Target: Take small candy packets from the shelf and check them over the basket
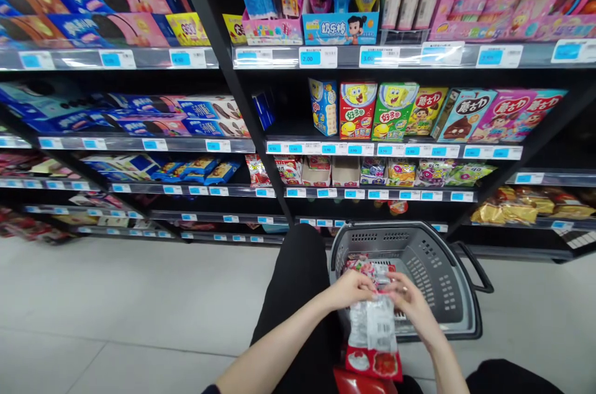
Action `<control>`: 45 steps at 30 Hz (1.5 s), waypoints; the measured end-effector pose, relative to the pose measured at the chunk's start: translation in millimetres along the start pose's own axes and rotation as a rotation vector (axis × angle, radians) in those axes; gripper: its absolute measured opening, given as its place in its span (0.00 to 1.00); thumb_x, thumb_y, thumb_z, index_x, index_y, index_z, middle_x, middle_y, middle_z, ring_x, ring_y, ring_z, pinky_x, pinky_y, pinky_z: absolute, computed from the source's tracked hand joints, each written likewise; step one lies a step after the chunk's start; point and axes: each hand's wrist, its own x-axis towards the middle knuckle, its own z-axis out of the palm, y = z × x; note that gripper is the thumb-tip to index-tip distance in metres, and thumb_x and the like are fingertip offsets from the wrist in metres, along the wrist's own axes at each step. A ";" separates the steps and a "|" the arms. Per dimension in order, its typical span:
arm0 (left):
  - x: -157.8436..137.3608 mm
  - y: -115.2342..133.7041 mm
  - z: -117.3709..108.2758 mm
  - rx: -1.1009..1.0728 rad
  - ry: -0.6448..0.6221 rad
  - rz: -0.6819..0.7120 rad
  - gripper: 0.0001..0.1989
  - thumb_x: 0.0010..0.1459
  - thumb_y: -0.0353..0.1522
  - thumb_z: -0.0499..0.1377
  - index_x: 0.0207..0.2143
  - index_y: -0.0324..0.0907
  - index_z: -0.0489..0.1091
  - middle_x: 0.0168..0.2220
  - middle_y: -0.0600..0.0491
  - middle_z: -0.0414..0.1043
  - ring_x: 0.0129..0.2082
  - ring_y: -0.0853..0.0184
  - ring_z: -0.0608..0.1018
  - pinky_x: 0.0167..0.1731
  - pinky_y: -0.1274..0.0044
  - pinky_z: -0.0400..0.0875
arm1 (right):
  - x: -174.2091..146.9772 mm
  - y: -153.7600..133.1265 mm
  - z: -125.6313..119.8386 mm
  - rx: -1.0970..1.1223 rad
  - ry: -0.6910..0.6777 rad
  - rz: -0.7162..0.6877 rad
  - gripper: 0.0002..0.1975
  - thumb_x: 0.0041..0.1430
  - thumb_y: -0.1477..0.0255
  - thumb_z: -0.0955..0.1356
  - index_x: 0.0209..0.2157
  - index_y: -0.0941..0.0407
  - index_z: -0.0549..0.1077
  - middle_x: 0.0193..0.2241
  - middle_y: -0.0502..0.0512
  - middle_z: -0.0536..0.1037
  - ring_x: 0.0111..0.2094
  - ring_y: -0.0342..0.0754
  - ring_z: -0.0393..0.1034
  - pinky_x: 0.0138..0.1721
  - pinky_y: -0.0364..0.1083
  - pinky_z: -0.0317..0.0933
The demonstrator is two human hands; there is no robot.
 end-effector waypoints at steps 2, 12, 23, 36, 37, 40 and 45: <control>3.1 -5.3 6.8 -0.002 0.069 -0.053 0.14 0.31 0.36 0.67 0.20 0.35 0.70 0.15 0.57 0.65 0.16 0.75 0.64 0.18 0.82 0.55 | -0.1 -3.6 8.7 -0.109 -0.112 0.008 0.15 0.43 0.62 0.69 0.32 0.56 0.73 0.23 0.53 0.76 0.25 0.48 0.69 0.27 0.45 0.62; 1.0 6.5 -7.6 -0.942 -0.117 -0.183 0.28 0.47 0.46 0.56 0.46 0.36 0.65 0.41 0.43 0.71 0.41 0.60 0.73 0.41 0.70 0.64 | 8.3 26.9 -9.3 0.114 0.602 0.035 0.16 0.41 0.59 0.70 0.27 0.57 0.70 0.18 0.51 0.75 0.21 0.48 0.67 0.22 0.44 0.60; 0.4 5.3 -4.6 -0.218 0.318 0.148 0.21 0.40 0.30 0.64 0.42 0.39 0.70 0.37 0.48 0.72 0.35 0.64 0.73 0.40 0.73 0.65 | 1.8 4.5 -7.8 0.228 0.300 0.030 0.25 0.41 0.66 0.71 0.44 0.56 0.69 0.21 0.47 0.73 0.25 0.45 0.67 0.29 0.44 0.60; 5.8 -2.3 -0.3 -0.108 0.376 -0.044 0.09 0.27 0.26 0.66 0.19 0.36 0.73 0.18 0.55 0.69 0.22 0.70 0.69 0.25 0.78 0.62 | -1.4 6.7 -11.8 0.072 0.084 0.097 0.14 0.39 0.63 0.71 0.28 0.57 0.75 0.27 0.53 0.76 0.27 0.48 0.66 0.29 0.44 0.59; 6.4 -2.0 -0.6 -0.103 0.393 -0.043 0.08 0.28 0.26 0.65 0.18 0.36 0.73 0.18 0.55 0.69 0.22 0.69 0.69 0.25 0.78 0.62 | -0.7 7.7 -11.0 0.065 0.093 0.098 0.14 0.39 0.62 0.71 0.27 0.57 0.76 0.27 0.54 0.76 0.28 0.49 0.66 0.30 0.45 0.59; 8.2 -1.2 -2.5 -0.105 0.403 -0.015 0.05 0.29 0.27 0.65 0.17 0.37 0.74 0.17 0.54 0.70 0.21 0.69 0.69 0.26 0.77 0.63 | 0.7 9.4 -8.9 0.090 0.140 0.097 0.13 0.37 0.62 0.72 0.24 0.57 0.77 0.25 0.54 0.77 0.28 0.50 0.67 0.31 0.46 0.59; 6.6 1.0 -8.2 -0.107 0.310 0.057 0.05 0.32 0.26 0.63 0.19 0.37 0.75 0.20 0.52 0.73 0.22 0.68 0.70 0.26 0.78 0.63 | -2.2 0.5 -6.5 0.237 0.167 0.124 0.07 0.35 0.69 0.72 0.20 0.57 0.77 0.22 0.54 0.76 0.25 0.48 0.65 0.27 0.44 0.57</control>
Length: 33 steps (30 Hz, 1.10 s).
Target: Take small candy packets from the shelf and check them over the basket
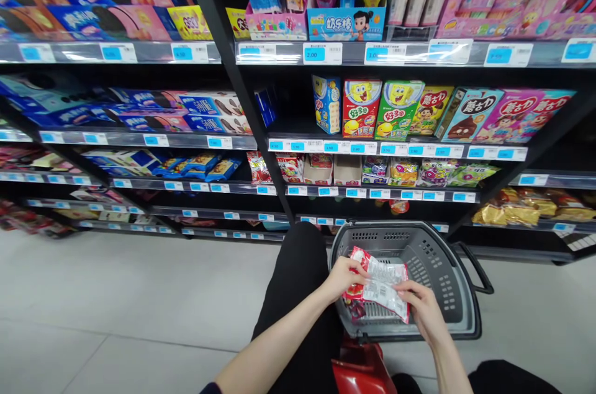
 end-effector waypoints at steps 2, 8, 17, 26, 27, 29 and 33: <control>-2.6 3.2 -2.3 0.023 -0.068 0.025 0.06 0.35 0.26 0.61 0.21 0.38 0.76 0.21 0.52 0.73 0.23 0.68 0.71 0.27 0.79 0.63 | -2.3 -4.8 0.7 0.031 0.005 0.002 0.05 0.35 0.70 0.70 0.18 0.57 0.77 0.20 0.53 0.75 0.24 0.48 0.64 0.25 0.43 0.56; -7.9 10.3 -2.7 0.179 -0.150 0.050 0.08 0.43 0.31 0.58 0.25 0.38 0.77 0.21 0.53 0.74 0.23 0.68 0.71 0.26 0.80 0.62 | -2.7 -9.1 -1.2 -0.078 -0.021 -0.076 0.12 0.42 0.63 0.68 0.19 0.58 0.76 0.21 0.56 0.75 0.26 0.50 0.66 0.27 0.45 0.59; 1.3 -4.1 2.8 -0.020 0.146 0.174 0.18 0.32 0.23 0.65 0.31 0.39 0.67 0.28 0.56 0.70 0.27 0.71 0.71 0.30 0.80 0.64 | 7.3 9.3 8.1 -0.106 0.188 -0.133 0.18 0.35 0.66 0.72 0.25 0.53 0.61 0.18 0.44 0.68 0.20 0.44 0.65 0.21 0.41 0.59; -4.2 17.1 -1.5 -0.568 -0.098 0.066 0.32 0.38 0.26 0.65 0.48 0.43 0.58 0.35 0.50 0.71 0.32 0.65 0.75 0.36 0.72 0.68 | 1.3 -7.2 13.4 0.208 0.131 -0.073 0.22 0.42 0.62 0.70 0.38 0.50 0.60 0.25 0.48 0.75 0.25 0.49 0.71 0.24 0.45 0.62; -4.7 17.3 -1.3 -0.587 -0.104 0.045 0.34 0.37 0.26 0.65 0.48 0.43 0.58 0.36 0.50 0.71 0.33 0.65 0.75 0.37 0.72 0.68 | 0.7 -7.7 13.4 0.232 0.136 -0.078 0.24 0.42 0.63 0.70 0.41 0.49 0.60 0.25 0.48 0.75 0.26 0.48 0.71 0.25 0.45 0.63; -5.8 15.3 0.0 -0.596 -0.095 -0.029 0.33 0.36 0.25 0.66 0.48 0.42 0.61 0.38 0.48 0.72 0.34 0.64 0.75 0.39 0.71 0.68 | 0.0 -6.7 13.6 0.259 0.132 -0.064 0.29 0.41 0.65 0.71 0.46 0.49 0.59 0.28 0.49 0.76 0.28 0.49 0.71 0.28 0.46 0.64; -6.7 4.8 4.1 -0.551 -0.104 -0.242 0.20 0.38 0.30 0.66 0.36 0.31 0.70 0.33 0.42 0.74 0.33 0.60 0.76 0.39 0.70 0.68 | 1.4 3.7 17.4 0.235 0.066 0.032 0.24 0.38 0.65 0.73 0.40 0.56 0.70 0.31 0.56 0.78 0.35 0.54 0.72 0.36 0.49 0.64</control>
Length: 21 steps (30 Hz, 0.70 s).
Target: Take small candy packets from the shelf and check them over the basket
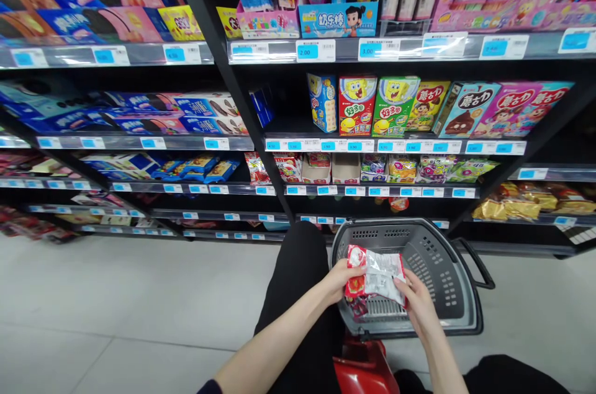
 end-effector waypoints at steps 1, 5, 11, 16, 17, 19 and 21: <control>0.9 -2.1 -0.8 0.010 0.000 -0.026 0.19 0.38 0.31 0.66 0.34 0.29 0.71 0.31 0.41 0.74 0.32 0.60 0.76 0.39 0.69 0.68 | 0.9 3.4 0.5 -0.017 -0.014 0.012 0.22 0.39 0.64 0.73 0.38 0.58 0.72 0.32 0.57 0.78 0.36 0.54 0.71 0.37 0.50 0.63; 3.1 -1.4 -3.7 0.007 0.037 0.007 0.19 0.41 0.36 0.65 0.33 0.28 0.71 0.28 0.41 0.75 0.31 0.60 0.77 0.38 0.69 0.68 | 4.6 10.6 -1.4 -0.074 0.006 -0.007 0.19 0.38 0.64 0.73 0.34 0.59 0.75 0.30 0.57 0.79 0.35 0.55 0.71 0.37 0.50 0.64; -7.3 13.6 -5.0 0.021 -0.157 -0.097 0.17 0.42 0.34 0.64 0.33 0.29 0.72 0.32 0.41 0.74 0.32 0.62 0.76 0.35 0.72 0.69 | 1.2 0.2 -9.6 0.078 0.082 0.019 0.17 0.39 0.63 0.72 0.33 0.57 0.76 0.27 0.54 0.80 0.31 0.54 0.73 0.32 0.49 0.66; -12.3 13.4 -3.3 0.093 -0.159 -0.083 0.19 0.36 0.25 0.66 0.35 0.32 0.72 0.33 0.45 0.75 0.31 0.65 0.76 0.34 0.76 0.68 | -4.1 -4.6 -5.9 0.026 0.089 0.011 0.19 0.37 0.64 0.73 0.33 0.58 0.76 0.28 0.55 0.80 0.32 0.54 0.73 0.33 0.49 0.66; -11.9 13.5 -3.4 0.093 -0.158 -0.070 0.19 0.34 0.23 0.66 0.34 0.32 0.72 0.32 0.45 0.75 0.31 0.64 0.76 0.34 0.76 0.68 | -5.3 -6.1 -5.2 0.027 0.069 0.023 0.19 0.38 0.64 0.73 0.34 0.58 0.75 0.29 0.55 0.80 0.32 0.54 0.73 0.34 0.49 0.65; -10.4 15.4 -4.3 0.091 -0.143 -0.039 0.18 0.32 0.21 0.65 0.32 0.30 0.73 0.29 0.45 0.75 0.30 0.64 0.76 0.35 0.75 0.68 | -7.7 -10.6 -4.7 0.062 -0.019 0.071 0.19 0.39 0.65 0.73 0.36 0.58 0.75 0.31 0.57 0.80 0.34 0.55 0.73 0.35 0.50 0.65; -8.5 18.6 -5.4 0.076 -0.117 0.005 0.18 0.31 0.20 0.65 0.31 0.30 0.73 0.28 0.45 0.75 0.29 0.64 0.76 0.34 0.75 0.68 | -9.3 -15.2 -3.9 0.112 -0.122 0.121 0.19 0.41 0.66 0.73 0.37 0.59 0.74 0.33 0.59 0.79 0.37 0.55 0.72 0.37 0.51 0.65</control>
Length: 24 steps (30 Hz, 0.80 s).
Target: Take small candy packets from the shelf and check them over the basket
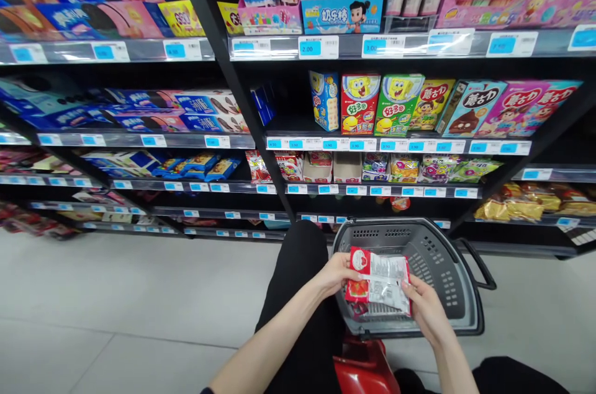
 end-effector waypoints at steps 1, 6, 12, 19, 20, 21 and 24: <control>0.9 1.3 -0.4 -0.020 0.019 0.033 0.18 0.31 0.20 0.65 0.31 0.30 0.72 0.28 0.45 0.75 0.28 0.64 0.76 0.34 0.74 0.68 | -0.1 -0.9 1.6 0.023 -0.028 0.009 0.19 0.41 0.67 0.72 0.37 0.60 0.74 0.34 0.60 0.79 0.38 0.56 0.72 0.38 0.51 0.64; 6.7 -5.1 3.5 -0.311 0.130 0.158 0.14 0.44 0.31 0.62 0.35 0.35 0.70 0.32 0.46 0.74 0.32 0.64 0.75 0.37 0.71 0.67 | 8.9 19.3 27.4 0.134 0.230 -0.187 0.21 0.38 0.64 0.73 0.37 0.57 0.73 0.34 0.58 0.79 0.38 0.54 0.71 0.41 0.52 0.63; 12.7 -24.8 10.1 -0.299 0.199 0.182 0.21 0.40 0.31 0.65 0.39 0.36 0.69 0.37 0.45 0.73 0.37 0.60 0.74 0.44 0.66 0.64 | 9.5 58.9 52.9 0.031 0.131 -0.056 0.25 0.34 0.67 0.74 0.38 0.56 0.71 0.32 0.57 0.79 0.32 0.54 0.73 0.32 0.50 0.66; 10.9 -18.4 0.7 0.282 0.152 0.173 0.19 0.39 0.34 0.65 0.36 0.33 0.72 0.36 0.45 0.74 0.37 0.60 0.74 0.41 0.71 0.65 | 16.3 27.4 7.1 -0.238 0.211 -0.105 0.18 0.37 0.61 0.72 0.32 0.55 0.72 0.29 0.54 0.77 0.30 0.51 0.72 0.31 0.49 0.66; 10.5 -18.9 0.6 0.386 0.119 0.138 0.19 0.38 0.34 0.65 0.35 0.34 0.72 0.34 0.47 0.74 0.36 0.61 0.74 0.40 0.72 0.65 | 18.6 23.6 4.2 -0.283 0.222 -0.181 0.19 0.35 0.63 0.73 0.32 0.55 0.72 0.30 0.54 0.78 0.32 0.51 0.72 0.33 0.49 0.66; 10.0 -19.9 1.2 0.476 0.083 0.106 0.19 0.37 0.34 0.65 0.34 0.34 0.73 0.33 0.49 0.75 0.35 0.62 0.74 0.39 0.73 0.65 | 20.4 21.5 3.3 -0.322 0.228 -0.239 0.20 0.32 0.65 0.74 0.32 0.56 0.72 0.30 0.54 0.78 0.32 0.51 0.72 0.35 0.48 0.65; 7.5 -22.4 5.9 0.612 -0.037 0.047 0.18 0.37 0.35 0.65 0.32 0.35 0.73 0.30 0.53 0.74 0.33 0.65 0.73 0.37 0.76 0.65 | 21.3 23.4 7.6 -0.335 0.266 -0.250 0.20 0.30 0.68 0.75 0.30 0.58 0.73 0.26 0.53 0.78 0.28 0.50 0.71 0.31 0.47 0.65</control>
